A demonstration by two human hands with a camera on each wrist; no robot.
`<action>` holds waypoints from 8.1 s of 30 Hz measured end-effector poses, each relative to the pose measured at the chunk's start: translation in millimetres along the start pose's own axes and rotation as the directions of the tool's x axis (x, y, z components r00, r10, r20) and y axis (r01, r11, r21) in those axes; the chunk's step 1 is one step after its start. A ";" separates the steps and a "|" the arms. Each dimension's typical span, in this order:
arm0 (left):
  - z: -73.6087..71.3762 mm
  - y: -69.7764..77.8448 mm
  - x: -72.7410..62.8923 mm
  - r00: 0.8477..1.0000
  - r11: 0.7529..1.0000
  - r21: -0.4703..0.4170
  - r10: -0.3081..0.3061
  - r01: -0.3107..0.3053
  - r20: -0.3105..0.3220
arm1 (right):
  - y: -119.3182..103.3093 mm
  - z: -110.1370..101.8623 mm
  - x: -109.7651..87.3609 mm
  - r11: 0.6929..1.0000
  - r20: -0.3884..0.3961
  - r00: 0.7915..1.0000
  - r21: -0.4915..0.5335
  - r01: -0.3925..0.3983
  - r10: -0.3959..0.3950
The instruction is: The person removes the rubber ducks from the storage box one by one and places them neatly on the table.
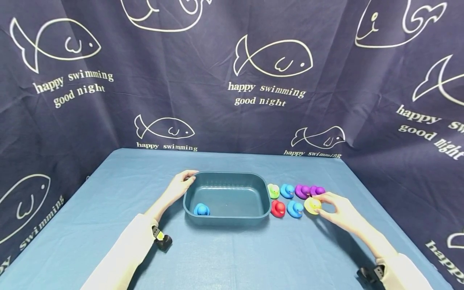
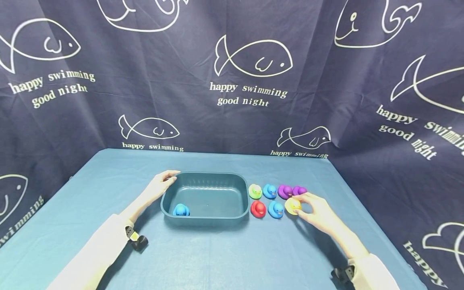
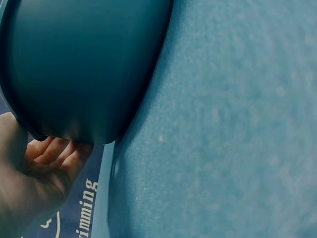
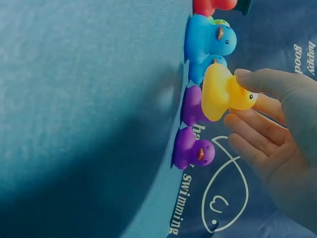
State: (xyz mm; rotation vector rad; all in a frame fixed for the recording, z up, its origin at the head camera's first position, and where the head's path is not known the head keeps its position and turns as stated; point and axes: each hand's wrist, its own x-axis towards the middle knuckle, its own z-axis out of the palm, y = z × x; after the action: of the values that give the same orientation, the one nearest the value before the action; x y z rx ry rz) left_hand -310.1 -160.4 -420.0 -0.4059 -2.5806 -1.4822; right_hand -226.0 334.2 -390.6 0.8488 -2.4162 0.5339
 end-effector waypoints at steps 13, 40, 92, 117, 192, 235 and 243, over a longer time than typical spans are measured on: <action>0.1 2.3 -0.9 1.000 1.000 0.002 0.010 -0.010 -0.001 | 6.0 8.6 -6.7 1.000 0.020 1.000 0.002 -0.014 0.014; 0.9 -0.8 -1.0 1.000 1.000 0.011 0.023 -0.023 0.005 | 11.0 13.2 -9.1 1.000 0.044 0.999 0.027 -0.009 0.008; 1.8 -2.1 0.1 1.000 1.000 0.006 0.009 -0.009 -0.008 | -48.5 24.8 45.6 0.984 0.124 0.991 0.164 -0.074 0.054; 1.0 -2.6 0.1 0.999 0.999 0.012 0.036 -0.036 -0.006 | -80.4 51.9 81.5 0.969 0.125 0.986 0.232 0.083 -0.115; -0.8 -3.7 -0.4 1.000 1.000 0.002 0.030 -0.030 0.000 | -175.3 133.7 146.8 0.940 0.268 0.940 0.318 0.120 -0.211; -4.6 14.1 -8.1 0.998 0.998 -0.003 0.058 -0.058 0.000 | -181.6 167.1 157.5 0.909 0.366 0.895 0.405 0.095 -0.256; -1.5 -5.3 0.1 0.998 0.998 -0.007 0.062 -0.062 -0.009 | -180.9 168.2 157.9 0.891 0.322 0.902 0.436 0.129 -0.288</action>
State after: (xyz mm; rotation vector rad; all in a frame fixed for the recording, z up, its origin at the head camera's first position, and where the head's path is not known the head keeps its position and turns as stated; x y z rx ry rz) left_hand -311.8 -164.2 -423.6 -0.4748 -2.5321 -1.4692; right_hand -269.2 44.2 -396.3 1.5018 -2.5392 0.8722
